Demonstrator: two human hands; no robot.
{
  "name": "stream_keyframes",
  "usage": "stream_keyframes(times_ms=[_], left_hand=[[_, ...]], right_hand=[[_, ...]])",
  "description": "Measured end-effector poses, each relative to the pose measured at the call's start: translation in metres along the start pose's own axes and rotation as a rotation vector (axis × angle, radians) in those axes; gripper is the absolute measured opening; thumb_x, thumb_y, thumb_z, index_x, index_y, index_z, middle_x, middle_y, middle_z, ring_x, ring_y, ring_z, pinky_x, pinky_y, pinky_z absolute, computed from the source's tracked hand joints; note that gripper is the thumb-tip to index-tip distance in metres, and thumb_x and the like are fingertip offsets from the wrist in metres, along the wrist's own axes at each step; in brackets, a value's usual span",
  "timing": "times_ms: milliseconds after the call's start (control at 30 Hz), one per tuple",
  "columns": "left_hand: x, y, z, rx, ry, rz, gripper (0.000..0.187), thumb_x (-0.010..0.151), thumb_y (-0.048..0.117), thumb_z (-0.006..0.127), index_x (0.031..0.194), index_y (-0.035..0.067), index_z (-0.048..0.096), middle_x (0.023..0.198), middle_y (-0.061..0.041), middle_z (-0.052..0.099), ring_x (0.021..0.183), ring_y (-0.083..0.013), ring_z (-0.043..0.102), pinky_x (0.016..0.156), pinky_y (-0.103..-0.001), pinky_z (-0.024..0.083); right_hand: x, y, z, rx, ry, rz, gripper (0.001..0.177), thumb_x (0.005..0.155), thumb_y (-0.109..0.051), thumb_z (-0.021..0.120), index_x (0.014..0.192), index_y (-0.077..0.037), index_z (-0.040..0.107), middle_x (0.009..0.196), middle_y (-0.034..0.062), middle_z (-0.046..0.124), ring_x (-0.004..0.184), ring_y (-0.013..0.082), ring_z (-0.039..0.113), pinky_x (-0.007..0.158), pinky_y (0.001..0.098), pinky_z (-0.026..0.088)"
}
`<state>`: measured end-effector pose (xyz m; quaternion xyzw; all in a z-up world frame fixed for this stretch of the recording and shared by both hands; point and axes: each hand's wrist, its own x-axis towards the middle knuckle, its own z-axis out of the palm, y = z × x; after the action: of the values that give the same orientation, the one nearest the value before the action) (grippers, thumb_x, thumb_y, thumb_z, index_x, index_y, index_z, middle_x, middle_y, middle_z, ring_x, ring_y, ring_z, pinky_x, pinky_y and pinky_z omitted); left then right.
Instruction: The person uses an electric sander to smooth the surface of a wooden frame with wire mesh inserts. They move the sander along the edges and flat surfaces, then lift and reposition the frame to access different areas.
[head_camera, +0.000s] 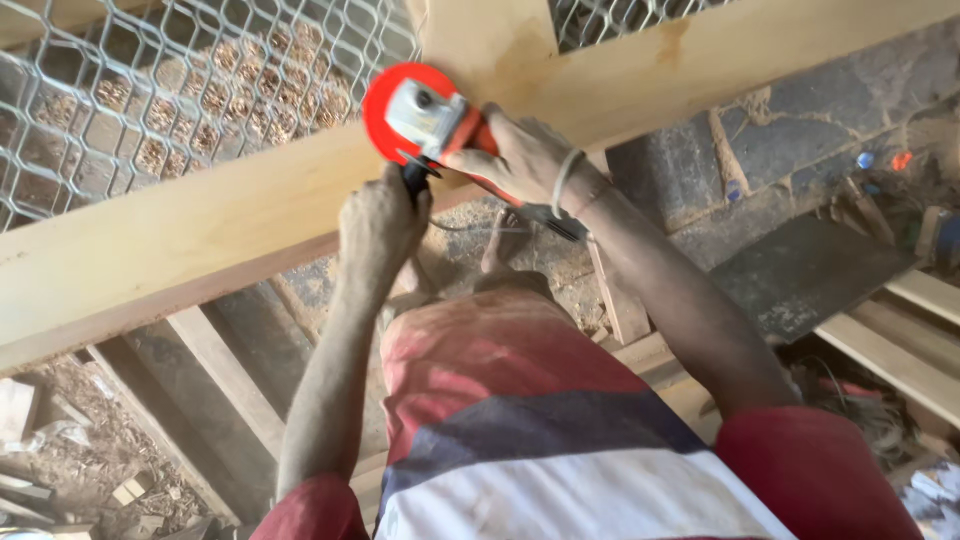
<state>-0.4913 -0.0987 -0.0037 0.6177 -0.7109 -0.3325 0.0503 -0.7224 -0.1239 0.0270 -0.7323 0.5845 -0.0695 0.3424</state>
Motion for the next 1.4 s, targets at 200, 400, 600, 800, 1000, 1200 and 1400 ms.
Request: stream_keyframes(times_ms=[200,400,600,800,1000,1200,1400], left_hand=[[0.016,0.046,0.028,-0.044,0.059,0.113,0.030,0.096,0.029,0.067,0.096,0.001,0.058,0.070,-0.021,0.069,0.061,-0.0408,0.069,0.059,-0.053,0.053],[0.038,0.088,0.050,-0.067,-0.007,0.111,0.030,0.098,0.029,0.065,0.096,0.000,0.057,0.070,-0.020,0.069,0.060,-0.0397,0.070,0.058,-0.053,0.054],[0.056,0.132,0.071,-0.075,-0.032,0.148,0.031,0.096,0.029,0.065,0.096,0.000,0.057,0.072,-0.020,0.070,0.065,-0.0391,0.071,0.059,-0.052,0.055],[0.086,0.186,0.096,-0.067,-0.104,0.179,0.030,0.097,0.030,0.064,0.101,0.000,0.059,0.075,-0.019,0.072,0.068,-0.0373,0.073,0.061,-0.050,0.057],[0.129,0.256,0.149,-0.092,-0.130,0.291,0.019,0.094,0.024,0.063,0.107,0.011,0.068,0.083,-0.012,0.076,0.075,-0.0296,0.076,0.061,-0.043,0.060],[0.201,0.356,0.219,-0.006,-0.115,0.487,0.013,0.089,0.015,0.065,0.096,0.015,0.074,0.091,-0.008,0.077,0.085,-0.0260,0.077,0.067,-0.041,0.060],[0.225,0.393,0.237,0.121,-0.019,0.463,0.010,0.086,0.022,0.068,0.089,0.018,0.076,0.090,-0.004,0.078,0.086,-0.0202,0.076,0.067,-0.038,0.060]], right_hand=[[-0.018,0.054,-0.028,-0.004,0.002,0.007,0.070,0.098,-0.068,0.057,0.110,0.001,0.054,0.078,0.0227,0.069,0.069,0.0412,0.070,0.063,0.0499,0.055],[-0.034,0.095,-0.054,0.035,0.003,0.026,0.071,0.098,-0.067,0.057,0.115,0.001,0.054,0.082,0.0221,0.070,0.073,0.0394,0.073,0.067,0.0476,0.058],[-0.052,0.141,-0.078,0.038,0.019,0.044,0.073,0.099,-0.069,0.056,0.121,0.001,0.056,0.095,0.0225,0.072,0.083,0.0357,0.074,0.073,0.0448,0.060],[-0.077,0.198,-0.104,0.068,0.003,0.129,0.080,0.099,-0.074,0.044,0.125,0.001,0.054,0.098,0.0197,0.070,0.082,0.0302,0.074,0.071,0.0415,0.063],[-0.116,0.271,-0.139,0.017,0.103,0.234,0.074,0.107,-0.068,0.043,0.139,-0.002,0.055,0.120,0.0229,0.067,0.105,0.0362,0.068,0.087,0.0498,0.056],[-0.159,0.347,-0.185,0.029,0.315,0.253,0.069,0.113,-0.060,0.050,0.142,0.002,0.054,0.130,0.0264,0.064,0.121,0.0413,0.063,0.099,0.0520,0.049],[-0.159,0.358,-0.195,-0.049,0.366,0.352,0.065,0.117,-0.058,0.053,0.134,0.004,0.057,0.124,0.0278,0.064,0.115,0.0425,0.063,0.096,0.0520,0.050]])
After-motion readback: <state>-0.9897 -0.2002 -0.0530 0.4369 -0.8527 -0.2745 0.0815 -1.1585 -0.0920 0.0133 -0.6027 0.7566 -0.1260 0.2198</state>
